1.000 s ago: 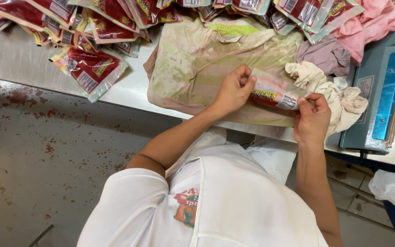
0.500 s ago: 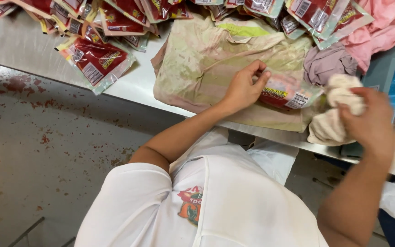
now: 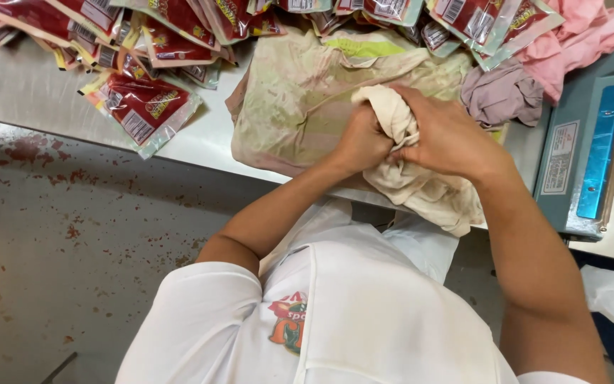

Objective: The person cleans and seals small red food packets. They use a cloth to wipe individual packets and then place them into a blue heat sealer to seal the top edges.

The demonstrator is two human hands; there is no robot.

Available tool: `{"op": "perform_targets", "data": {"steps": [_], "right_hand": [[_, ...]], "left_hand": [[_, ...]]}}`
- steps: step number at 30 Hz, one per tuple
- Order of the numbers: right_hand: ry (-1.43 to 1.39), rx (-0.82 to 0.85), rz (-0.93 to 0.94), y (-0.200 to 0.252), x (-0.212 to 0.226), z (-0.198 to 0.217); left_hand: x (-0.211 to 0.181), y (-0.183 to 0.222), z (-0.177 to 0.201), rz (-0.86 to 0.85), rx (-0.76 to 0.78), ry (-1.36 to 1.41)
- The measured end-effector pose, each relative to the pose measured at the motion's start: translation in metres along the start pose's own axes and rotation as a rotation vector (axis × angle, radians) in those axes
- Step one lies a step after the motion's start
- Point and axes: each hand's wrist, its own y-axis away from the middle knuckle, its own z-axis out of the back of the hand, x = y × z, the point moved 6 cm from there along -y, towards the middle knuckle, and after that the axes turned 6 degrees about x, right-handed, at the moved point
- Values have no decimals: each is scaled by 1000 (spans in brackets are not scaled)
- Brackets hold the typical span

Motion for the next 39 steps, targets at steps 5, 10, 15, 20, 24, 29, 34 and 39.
{"op": "perform_targets", "data": {"steps": [5, 10, 15, 20, 24, 29, 34, 39], "right_hand": [[205, -23, -65, -11, -65, -23], [421, 44, -69, -6, -93, -34], [526, 125, -107, 1, -95, -28], [480, 128, -134, 15, -91, -19], [541, 304, -258, 26, -92, -12], [488, 308, -370, 52, -130, -6], [373, 290, -520, 88, -155, -1], [308, 112, -555, 141, -141, 25]], "left_hand": [[-13, 2, 8, -103, -61, -45], [-51, 2, 7, -244, -79, -218], [-62, 0, -1, -292, -28, -213], [-66, 2, -3, -276, -14, -168], [-63, 5, -3, -210, 60, -195], [-59, 4, -1, -162, 72, -155], [-53, 0, 0, -141, 84, -159], [-55, -6, 0, -119, 113, -173]]}}
